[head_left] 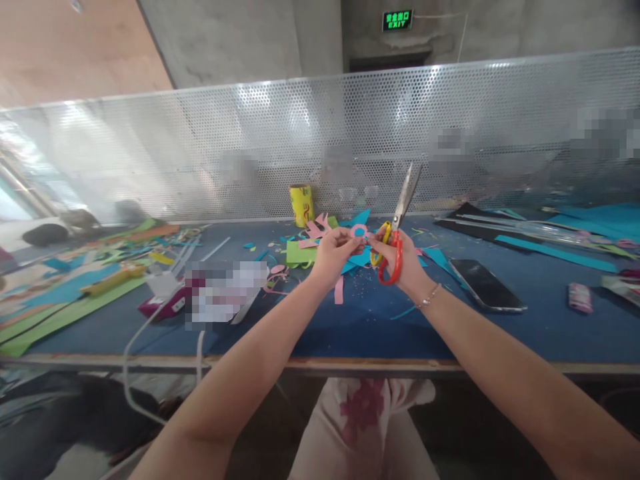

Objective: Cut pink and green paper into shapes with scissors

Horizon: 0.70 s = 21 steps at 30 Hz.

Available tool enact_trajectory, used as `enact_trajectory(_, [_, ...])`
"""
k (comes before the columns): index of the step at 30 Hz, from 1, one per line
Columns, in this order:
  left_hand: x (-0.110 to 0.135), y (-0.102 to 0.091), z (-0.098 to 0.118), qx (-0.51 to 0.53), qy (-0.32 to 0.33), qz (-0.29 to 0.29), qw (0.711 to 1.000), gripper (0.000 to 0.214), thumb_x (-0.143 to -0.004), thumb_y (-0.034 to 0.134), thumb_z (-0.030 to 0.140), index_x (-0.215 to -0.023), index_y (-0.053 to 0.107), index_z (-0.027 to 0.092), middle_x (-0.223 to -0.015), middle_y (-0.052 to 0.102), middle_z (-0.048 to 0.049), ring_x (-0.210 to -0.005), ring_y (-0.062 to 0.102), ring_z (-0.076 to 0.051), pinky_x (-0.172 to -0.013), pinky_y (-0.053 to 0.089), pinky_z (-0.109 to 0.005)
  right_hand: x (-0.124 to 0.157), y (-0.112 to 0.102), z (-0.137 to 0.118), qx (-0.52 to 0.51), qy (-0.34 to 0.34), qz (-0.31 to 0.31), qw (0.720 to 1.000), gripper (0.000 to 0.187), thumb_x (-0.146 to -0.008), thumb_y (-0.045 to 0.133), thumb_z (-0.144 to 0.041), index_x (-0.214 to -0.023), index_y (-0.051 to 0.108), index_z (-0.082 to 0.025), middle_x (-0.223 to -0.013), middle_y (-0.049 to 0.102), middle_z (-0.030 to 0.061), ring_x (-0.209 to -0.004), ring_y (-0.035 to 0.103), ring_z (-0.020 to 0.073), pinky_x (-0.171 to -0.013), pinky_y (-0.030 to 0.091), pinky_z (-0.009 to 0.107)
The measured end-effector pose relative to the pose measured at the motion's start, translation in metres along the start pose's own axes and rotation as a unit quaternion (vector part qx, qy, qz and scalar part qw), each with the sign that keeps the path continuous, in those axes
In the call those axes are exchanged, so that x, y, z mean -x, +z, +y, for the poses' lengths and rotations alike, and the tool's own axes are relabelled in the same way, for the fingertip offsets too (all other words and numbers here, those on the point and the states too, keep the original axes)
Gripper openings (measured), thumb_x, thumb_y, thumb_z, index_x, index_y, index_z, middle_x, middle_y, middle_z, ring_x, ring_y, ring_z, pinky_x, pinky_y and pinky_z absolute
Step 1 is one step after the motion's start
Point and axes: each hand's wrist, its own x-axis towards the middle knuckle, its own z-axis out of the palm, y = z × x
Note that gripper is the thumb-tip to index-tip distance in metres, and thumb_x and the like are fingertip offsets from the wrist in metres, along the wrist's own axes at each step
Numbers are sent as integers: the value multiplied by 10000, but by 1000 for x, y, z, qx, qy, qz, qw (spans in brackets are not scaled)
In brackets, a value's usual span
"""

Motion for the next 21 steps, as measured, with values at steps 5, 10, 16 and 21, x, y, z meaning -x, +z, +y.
enact_trajectory(5, [0,1,-1,2,8,-25,1000,196,-641,650,254,-696,492,153,-633,586,11,-574,564,-72,-620,478,-237,-1,0,-3,-46,-13,6,999,295,-589,678,-315,-724,440,-205,-698,480,-28,-671,511,108,-620,436,266])
enact_trajectory(10, [1,2,-1,-3,18,-21,1000,195,-650,645,246,-692,476,159,-608,570,27,-558,554,-63,-616,473,-232,0,2,-8,-60,21,-8,998,304,-578,685,-329,-710,443,-200,-721,510,-8,-729,538,135,-654,447,293])
enact_trajectory(16, [2,3,0,-15,36,-26,999,199,-662,637,267,-678,464,169,-578,560,41,-540,545,-59,-602,468,-224,1,2,-10,-86,37,-13,996,337,-546,708,-331,-712,449,-194,-736,519,0,-741,548,145,-668,453,305])
enact_trajectory(21, [2,2,-1,-29,30,-30,999,207,-659,638,279,-673,464,170,-576,561,39,-552,554,-67,-605,473,-230,1,2,-9,-58,35,-10,998,350,-559,694,-372,-724,439,-198,-726,524,2,-735,548,152,-657,454,314])
